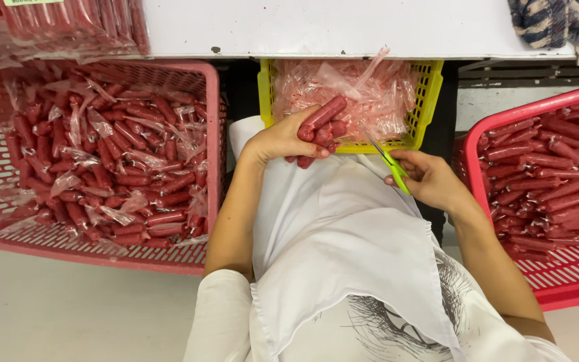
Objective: The person repeatedly picks up bundles of vacuum-sealed sausages from a pink basket, uses green-handled scissors to cut the plastic packaging, and places the opened bundles into a yellow basket. The task is performed while seated, with the workspace centered on the lap.
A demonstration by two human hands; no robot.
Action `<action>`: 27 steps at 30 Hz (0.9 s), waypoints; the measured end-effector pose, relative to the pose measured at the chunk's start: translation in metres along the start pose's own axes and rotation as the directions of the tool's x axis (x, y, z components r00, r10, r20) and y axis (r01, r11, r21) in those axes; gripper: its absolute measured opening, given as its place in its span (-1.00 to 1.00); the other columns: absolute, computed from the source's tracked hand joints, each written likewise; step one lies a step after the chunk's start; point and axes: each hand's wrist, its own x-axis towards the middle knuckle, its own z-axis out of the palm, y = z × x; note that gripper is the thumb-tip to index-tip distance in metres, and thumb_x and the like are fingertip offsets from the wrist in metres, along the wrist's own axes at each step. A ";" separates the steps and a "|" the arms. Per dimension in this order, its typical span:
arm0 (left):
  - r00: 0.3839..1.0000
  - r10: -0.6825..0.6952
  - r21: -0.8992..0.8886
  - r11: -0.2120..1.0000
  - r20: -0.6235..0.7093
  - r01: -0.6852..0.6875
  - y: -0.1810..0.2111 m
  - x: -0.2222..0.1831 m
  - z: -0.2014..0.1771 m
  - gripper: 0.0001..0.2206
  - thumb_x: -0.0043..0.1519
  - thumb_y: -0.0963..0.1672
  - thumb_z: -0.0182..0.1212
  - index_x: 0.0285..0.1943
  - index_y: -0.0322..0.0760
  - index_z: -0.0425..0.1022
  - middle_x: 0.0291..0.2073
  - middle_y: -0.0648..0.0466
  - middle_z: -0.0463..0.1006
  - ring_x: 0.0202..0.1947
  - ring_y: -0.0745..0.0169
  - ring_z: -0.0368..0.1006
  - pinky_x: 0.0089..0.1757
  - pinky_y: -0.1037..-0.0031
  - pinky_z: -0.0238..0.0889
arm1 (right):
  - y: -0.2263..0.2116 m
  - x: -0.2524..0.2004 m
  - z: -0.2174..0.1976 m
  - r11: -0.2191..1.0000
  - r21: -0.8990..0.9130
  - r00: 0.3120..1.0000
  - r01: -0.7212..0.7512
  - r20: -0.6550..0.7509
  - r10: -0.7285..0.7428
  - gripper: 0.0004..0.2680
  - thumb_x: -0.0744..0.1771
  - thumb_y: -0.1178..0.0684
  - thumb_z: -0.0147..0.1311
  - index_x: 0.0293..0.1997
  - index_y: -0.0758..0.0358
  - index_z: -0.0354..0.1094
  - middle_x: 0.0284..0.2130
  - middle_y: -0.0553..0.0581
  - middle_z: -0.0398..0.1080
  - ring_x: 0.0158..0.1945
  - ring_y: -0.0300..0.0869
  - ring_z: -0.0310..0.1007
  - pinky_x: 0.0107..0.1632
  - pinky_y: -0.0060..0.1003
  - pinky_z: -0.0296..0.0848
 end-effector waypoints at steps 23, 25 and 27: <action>0.983 0.036 -0.240 0.971 0.178 0.008 -0.006 0.014 0.016 -0.52 -0.10 -0.26 0.54 0.01 -0.27 0.45 -0.33 -0.12 0.64 -0.38 0.09 0.64 -0.53 0.52 0.43 | 0.006 0.018 0.009 0.986 0.164 0.999 0.010 -0.038 -0.004 -0.56 0.25 0.34 0.27 0.29 0.30 0.31 -0.48 0.09 0.40 -0.49 -0.38 0.37 -0.42 -0.55 0.40; 0.984 0.027 -0.234 0.972 0.174 0.015 -0.013 0.017 0.014 -0.52 -0.12 -0.28 0.55 -0.02 -0.29 0.46 -0.33 -0.12 0.64 -0.31 0.05 0.66 -0.48 0.48 0.47 | 0.007 0.018 0.007 0.984 0.177 0.999 0.009 -0.041 -0.001 -0.57 0.26 0.34 0.26 0.28 0.29 0.32 -0.49 0.07 0.39 -0.52 -0.39 0.38 -0.46 -0.57 0.39; 0.982 0.031 -0.144 0.990 0.187 -0.004 -0.020 0.021 0.008 -0.55 -0.11 -0.23 0.54 -0.04 -0.28 0.46 -0.33 -0.09 0.63 -0.36 0.10 0.63 -0.55 0.50 0.41 | 0.007 0.014 0.003 0.989 0.144 0.999 -0.018 -0.028 0.023 -0.58 0.24 0.34 0.27 0.24 0.31 0.35 -0.52 0.04 0.39 -0.56 -0.41 0.37 -0.52 -0.60 0.36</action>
